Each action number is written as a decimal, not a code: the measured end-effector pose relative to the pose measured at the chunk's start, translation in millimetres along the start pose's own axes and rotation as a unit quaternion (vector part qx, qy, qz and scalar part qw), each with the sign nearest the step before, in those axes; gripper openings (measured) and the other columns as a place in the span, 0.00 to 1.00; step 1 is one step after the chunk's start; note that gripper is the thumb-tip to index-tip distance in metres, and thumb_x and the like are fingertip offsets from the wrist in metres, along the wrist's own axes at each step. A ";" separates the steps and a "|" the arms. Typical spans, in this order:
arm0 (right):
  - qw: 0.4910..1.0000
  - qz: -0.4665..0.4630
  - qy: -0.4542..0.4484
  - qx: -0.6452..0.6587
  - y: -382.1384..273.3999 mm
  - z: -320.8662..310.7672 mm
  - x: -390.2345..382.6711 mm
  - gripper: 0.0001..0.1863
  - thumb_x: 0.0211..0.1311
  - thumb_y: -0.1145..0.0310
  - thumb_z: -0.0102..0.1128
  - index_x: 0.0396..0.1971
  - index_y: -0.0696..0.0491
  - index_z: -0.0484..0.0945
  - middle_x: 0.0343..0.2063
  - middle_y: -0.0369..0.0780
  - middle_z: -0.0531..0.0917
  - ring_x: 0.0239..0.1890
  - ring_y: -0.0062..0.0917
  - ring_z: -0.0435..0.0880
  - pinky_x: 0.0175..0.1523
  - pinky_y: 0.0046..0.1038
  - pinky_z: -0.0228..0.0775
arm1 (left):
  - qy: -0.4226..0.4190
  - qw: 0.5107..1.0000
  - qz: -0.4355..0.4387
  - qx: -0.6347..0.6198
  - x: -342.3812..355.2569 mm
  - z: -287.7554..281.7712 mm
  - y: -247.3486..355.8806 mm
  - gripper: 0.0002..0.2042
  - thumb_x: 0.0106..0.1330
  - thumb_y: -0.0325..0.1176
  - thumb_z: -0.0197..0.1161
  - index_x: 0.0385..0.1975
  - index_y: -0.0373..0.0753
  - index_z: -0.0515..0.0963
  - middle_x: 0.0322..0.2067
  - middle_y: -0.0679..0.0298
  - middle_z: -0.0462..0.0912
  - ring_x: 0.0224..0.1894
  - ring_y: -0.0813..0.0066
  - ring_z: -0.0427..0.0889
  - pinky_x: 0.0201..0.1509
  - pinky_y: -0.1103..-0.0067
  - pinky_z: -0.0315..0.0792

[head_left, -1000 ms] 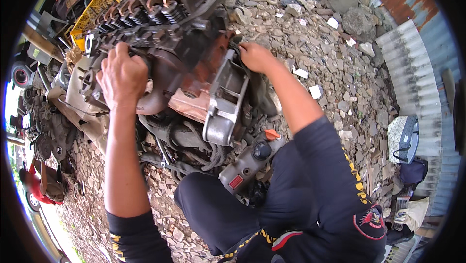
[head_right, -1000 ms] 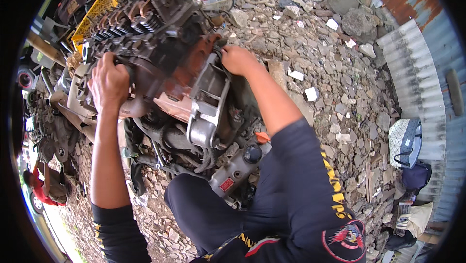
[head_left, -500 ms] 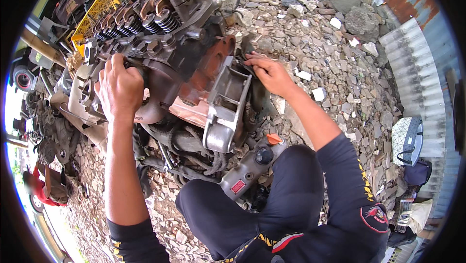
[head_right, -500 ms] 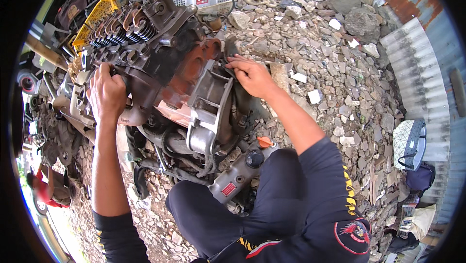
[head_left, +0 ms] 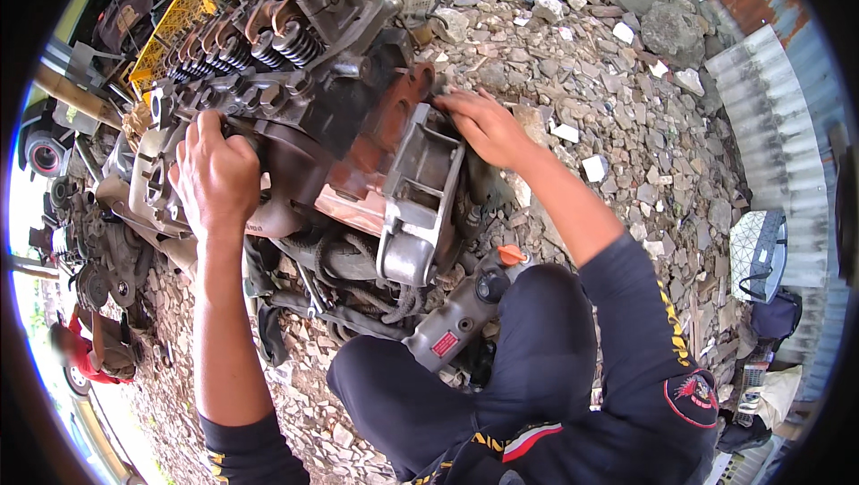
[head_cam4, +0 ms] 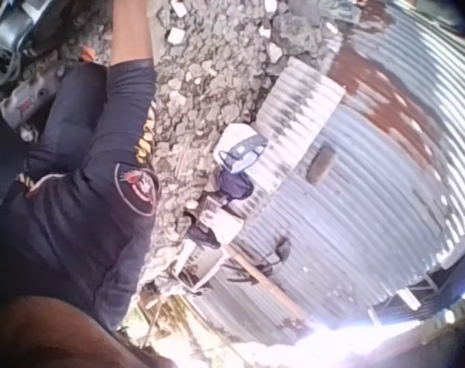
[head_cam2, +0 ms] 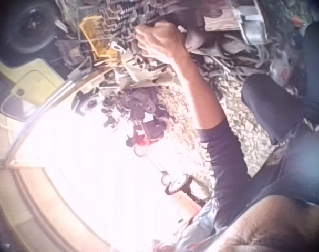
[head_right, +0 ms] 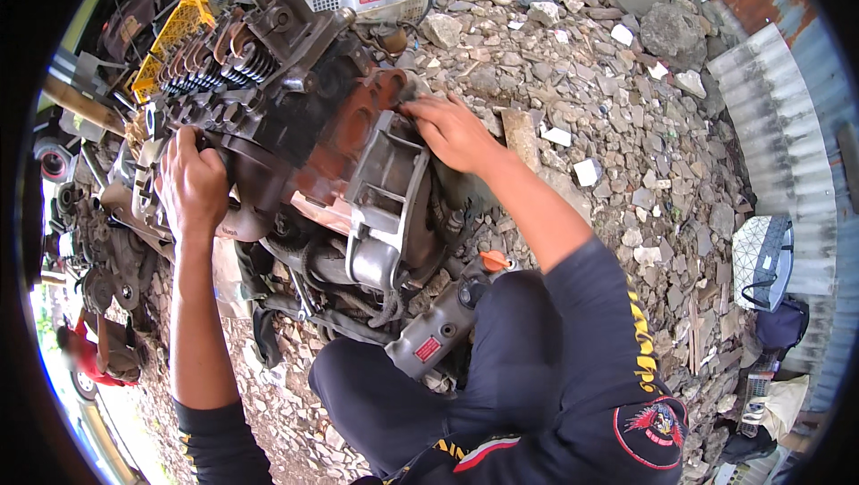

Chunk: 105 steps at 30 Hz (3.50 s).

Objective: The person wipes the exterior of an engine component with a cloth and then pours liquid from a plastic bottle into a circular opening on the flywheel.

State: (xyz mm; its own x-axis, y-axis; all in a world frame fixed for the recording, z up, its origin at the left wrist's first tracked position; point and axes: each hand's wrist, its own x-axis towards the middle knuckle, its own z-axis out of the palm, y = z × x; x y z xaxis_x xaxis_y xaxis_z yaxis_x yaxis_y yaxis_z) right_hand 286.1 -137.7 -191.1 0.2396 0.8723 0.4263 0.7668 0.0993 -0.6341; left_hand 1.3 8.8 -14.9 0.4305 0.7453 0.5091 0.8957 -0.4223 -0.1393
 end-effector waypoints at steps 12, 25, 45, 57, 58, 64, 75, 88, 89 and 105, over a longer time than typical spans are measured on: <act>0.987 0.085 0.101 0.087 12.8 35.1 -11.6 0.14 0.72 0.65 0.45 0.48 0.47 0.80 0.56 0.46 0.80 0.73 0.42 0.60 0.74 0.53 0.44 | 0.016 1.000 0.012 -0.002 -2.1 3.2 -9.3 0.15 0.64 0.34 0.48 0.47 0.38 0.73 0.48 0.54 0.79 0.52 0.52 0.77 0.57 0.56 0.66; 0.884 0.150 0.285 0.340 -2.4 56.6 -4.0 0.14 0.69 0.73 0.43 0.41 0.54 0.81 0.50 0.44 0.83 0.71 0.40 0.63 0.79 0.38 0.24 | 0.021 1.000 0.012 0.008 -2.5 6.6 -5.9 0.15 0.64 0.35 0.48 0.48 0.39 0.73 0.48 0.55 0.79 0.52 0.53 0.77 0.57 0.57 0.66; 0.919 0.146 0.257 0.260 -58.9 7.7 31.5 0.18 0.61 0.79 0.52 0.51 0.61 0.80 0.45 0.48 0.86 0.50 0.36 0.85 0.58 0.31 0.73 | -0.015 1.000 0.001 -0.022 -0.7 -1.1 0.8 0.16 0.64 0.37 0.49 0.48 0.39 0.75 0.48 0.52 0.80 0.54 0.52 0.76 0.59 0.57 0.65; 0.985 0.089 0.064 -0.130 -59.2 -8.2 -9.4 0.12 0.58 0.72 0.60 0.41 0.59 0.81 0.43 0.51 0.84 0.43 0.44 0.85 0.52 0.39 0.76 | -0.031 0.998 -0.022 -0.054 -2.1 -5.6 0.8 0.17 0.66 0.38 0.48 0.50 0.38 0.75 0.51 0.53 0.80 0.58 0.54 0.75 0.63 0.58 0.63; 0.978 0.167 0.081 -0.094 -62.9 -24.8 -4.3 0.13 0.59 0.70 0.61 0.42 0.59 0.81 0.44 0.52 0.84 0.44 0.42 0.86 0.53 0.37 0.75 | -0.032 0.998 -0.023 -0.051 -2.2 -7.0 -1.1 0.17 0.66 0.38 0.48 0.50 0.38 0.75 0.51 0.53 0.80 0.58 0.54 0.75 0.63 0.58 0.63; 0.990 0.117 -0.001 -0.078 -55.0 -42.8 -4.6 0.17 0.62 0.65 0.61 0.50 0.50 0.80 0.44 0.48 0.84 0.50 0.43 0.83 0.56 0.37 0.74 | -0.018 0.998 -0.017 -0.057 -3.9 -7.6 3.8 0.16 0.66 0.38 0.48 0.47 0.38 0.75 0.50 0.55 0.80 0.58 0.55 0.75 0.63 0.58 0.64; 0.968 0.163 -0.169 -0.091 -53.7 -32.2 19.7 0.22 0.58 0.66 0.58 0.55 0.48 0.80 0.46 0.51 0.80 0.52 0.45 0.79 0.60 0.35 0.70 | -0.025 0.997 -0.028 -0.071 -3.3 -9.0 3.8 0.16 0.65 0.38 0.49 0.48 0.39 0.76 0.51 0.55 0.80 0.58 0.55 0.75 0.63 0.58 0.63; 0.959 0.149 0.016 -0.240 -74.2 7.8 19.8 0.10 0.56 0.69 0.62 0.36 0.54 0.85 0.41 0.51 0.81 0.43 0.48 0.83 0.48 0.45 0.76 | -0.010 0.998 -0.026 -0.049 -6.4 -5.3 -4.5 0.17 0.66 0.39 0.47 0.48 0.39 0.76 0.51 0.56 0.80 0.58 0.56 0.76 0.62 0.58 0.65; 0.954 0.147 0.009 -0.260 -77.7 6.8 20.7 0.10 0.57 0.69 0.61 0.37 0.53 0.85 0.42 0.51 0.81 0.42 0.48 0.83 0.48 0.45 0.76 | -0.011 0.998 -0.029 -0.051 -6.5 -5.8 -4.3 0.17 0.67 0.39 0.47 0.48 0.39 0.76 0.51 0.56 0.80 0.58 0.57 0.76 0.62 0.58 0.65; 0.854 0.124 -0.385 -0.327 -86.1 -43.9 38.5 0.29 0.64 0.69 0.42 0.66 0.39 0.70 0.52 0.47 0.82 0.56 0.42 0.80 0.59 0.40 0.72 | -0.024 0.996 -0.030 -0.082 -7.3 -10.3 1.3 0.17 0.65 0.37 0.47 0.48 0.38 0.76 0.51 0.56 0.80 0.58 0.57 0.75 0.63 0.58 0.63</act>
State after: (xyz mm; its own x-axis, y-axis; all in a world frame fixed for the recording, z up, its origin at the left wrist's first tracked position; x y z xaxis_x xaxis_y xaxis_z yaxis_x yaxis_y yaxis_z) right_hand 255.5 -133.7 -91.8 0.1733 0.9091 -0.3787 0.9782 -0.2036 -0.0411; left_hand -1.8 -2.4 -10.0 0.3847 0.7936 0.4713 0.8913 -0.4521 0.0337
